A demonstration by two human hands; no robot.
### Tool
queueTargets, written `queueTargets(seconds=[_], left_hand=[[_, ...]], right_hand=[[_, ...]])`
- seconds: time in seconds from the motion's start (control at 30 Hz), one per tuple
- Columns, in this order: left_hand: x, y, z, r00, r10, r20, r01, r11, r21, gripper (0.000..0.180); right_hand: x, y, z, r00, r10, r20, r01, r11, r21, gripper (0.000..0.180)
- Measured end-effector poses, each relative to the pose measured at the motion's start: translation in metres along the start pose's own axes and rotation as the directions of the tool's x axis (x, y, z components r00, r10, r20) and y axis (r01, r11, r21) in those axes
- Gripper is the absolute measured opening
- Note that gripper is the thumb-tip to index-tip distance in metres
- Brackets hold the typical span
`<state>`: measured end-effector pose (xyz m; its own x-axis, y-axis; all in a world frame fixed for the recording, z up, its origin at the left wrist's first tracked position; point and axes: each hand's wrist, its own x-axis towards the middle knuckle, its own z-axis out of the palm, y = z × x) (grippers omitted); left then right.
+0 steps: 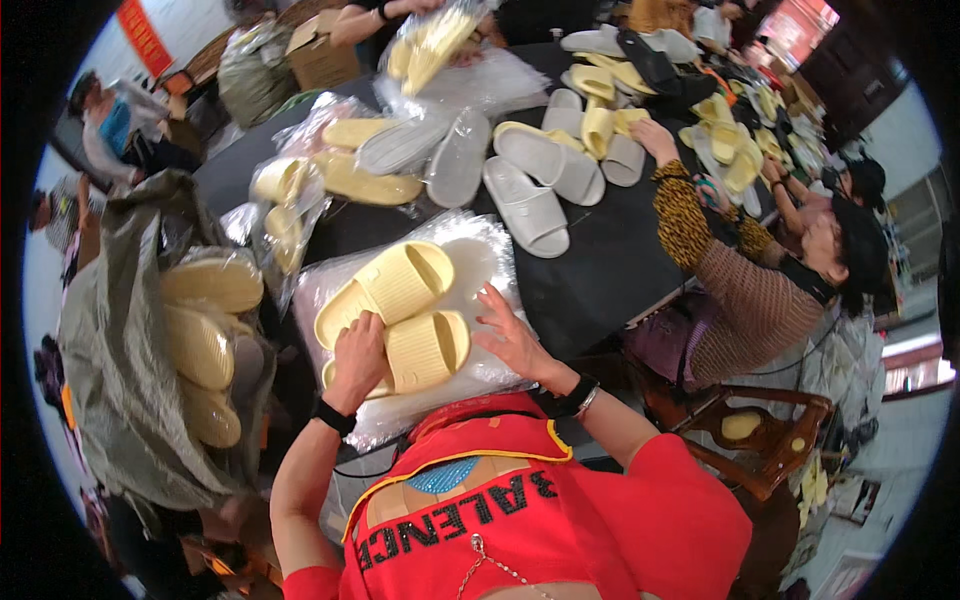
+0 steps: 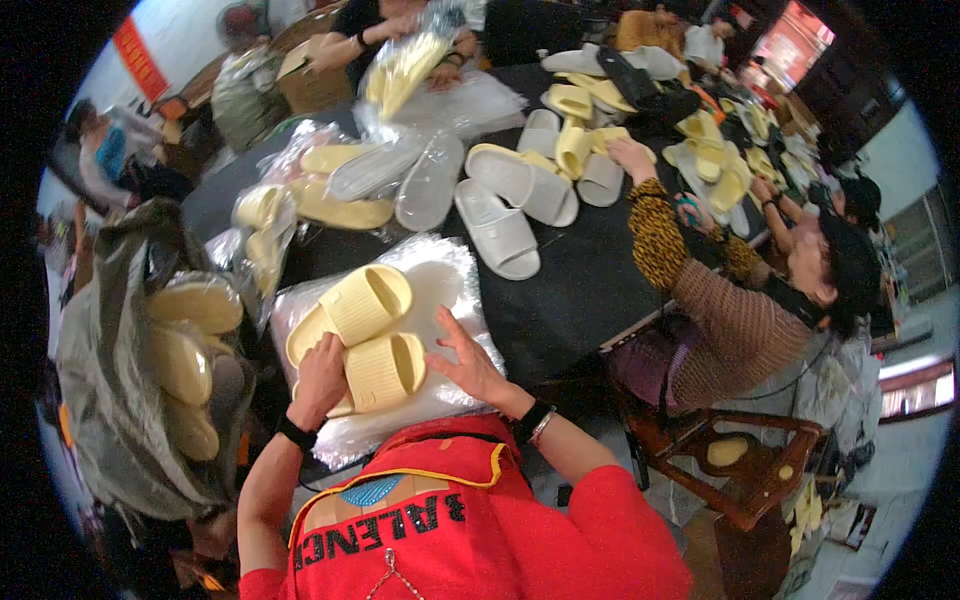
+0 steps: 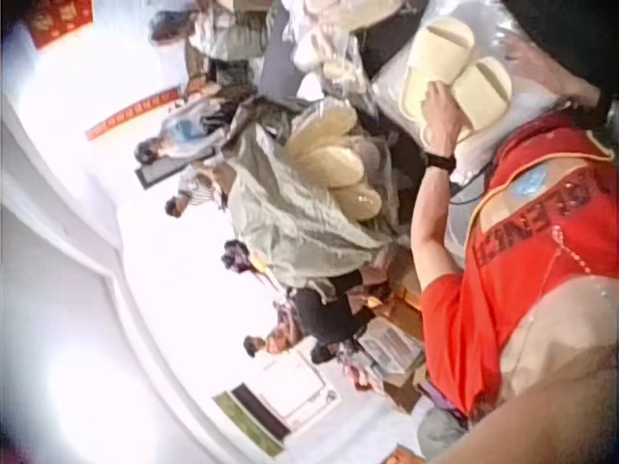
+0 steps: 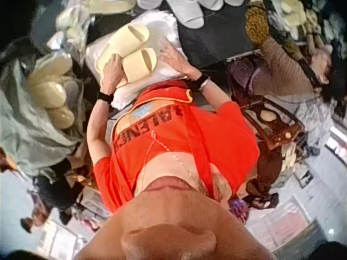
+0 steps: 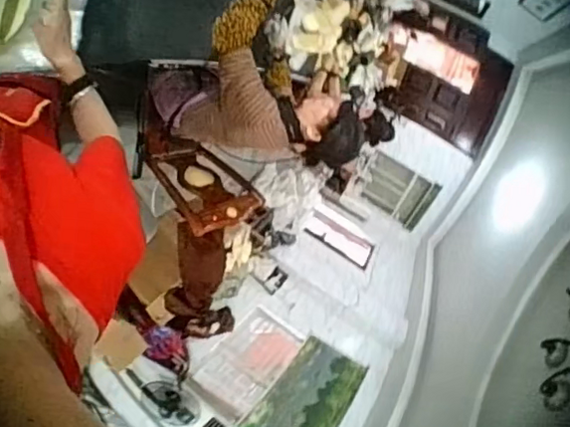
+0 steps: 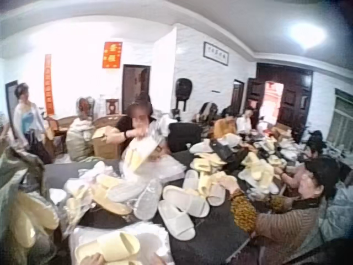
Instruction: Placing pairs of shoes into clear plastic bags for packaging.
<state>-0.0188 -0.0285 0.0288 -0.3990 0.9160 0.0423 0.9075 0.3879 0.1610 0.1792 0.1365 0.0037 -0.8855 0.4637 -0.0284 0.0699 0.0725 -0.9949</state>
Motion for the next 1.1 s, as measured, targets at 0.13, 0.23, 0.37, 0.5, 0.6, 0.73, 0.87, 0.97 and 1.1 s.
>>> queueTargets(seconds=[0.13,0.23,0.37,0.5,0.6,0.73,0.87,0.97,1.1], left_hand=[[0.015,0.033,0.013,0.982,0.185,0.028,-0.183,0.981,-0.060,0.022],[0.024,0.056,0.018,0.945,0.326,-0.018,-0.326,0.945,0.008,0.017],[0.038,0.071,0.009,0.943,0.331,0.020,-0.328,0.939,-0.107,0.029],[0.039,0.064,-0.006,0.941,0.178,-0.286,-0.272,0.903,-0.334,0.037],[0.029,0.039,0.007,0.979,0.125,-0.163,-0.179,0.906,-0.384,0.035],[0.000,0.015,0.023,0.983,0.137,0.123,-0.086,0.934,-0.346,0.029],[-0.032,-0.001,0.046,0.984,0.056,0.167,0.011,0.927,-0.375,0.025],[-0.053,-0.012,0.058,0.972,-0.026,0.236,0.124,0.903,-0.411,0.025],[-0.068,-0.016,0.058,0.962,-0.031,0.272,0.140,0.909,-0.393,0.026]], right_hand=[[-0.004,0.002,-0.008,0.998,-0.012,-0.069,0.000,0.983,-0.181,0.072],[-0.009,0.028,-0.014,0.993,0.015,-0.120,-0.044,0.971,-0.237,0.066],[-0.010,0.050,-0.034,0.963,0.096,-0.253,-0.077,0.993,0.085,0.046],[-0.001,0.039,-0.075,0.810,0.110,-0.576,0.056,0.963,0.264,0.041],[0.016,0.042,-0.110,0.666,0.143,-0.732,0.144,0.938,0.315,0.046],[0.041,0.045,-0.137,0.594,0.136,-0.793,0.226,0.918,0.327,0.050],[0.065,0.044,-0.137,0.524,0.153,-0.838,0.266,0.905,0.332,0.054],[0.075,0.040,-0.139,0.455,0.294,-0.840,0.259,0.860,0.441,0.067],[0.090,0.063,-0.164,0.451,0.325,-0.831,0.407,0.754,0.516,0.065]])
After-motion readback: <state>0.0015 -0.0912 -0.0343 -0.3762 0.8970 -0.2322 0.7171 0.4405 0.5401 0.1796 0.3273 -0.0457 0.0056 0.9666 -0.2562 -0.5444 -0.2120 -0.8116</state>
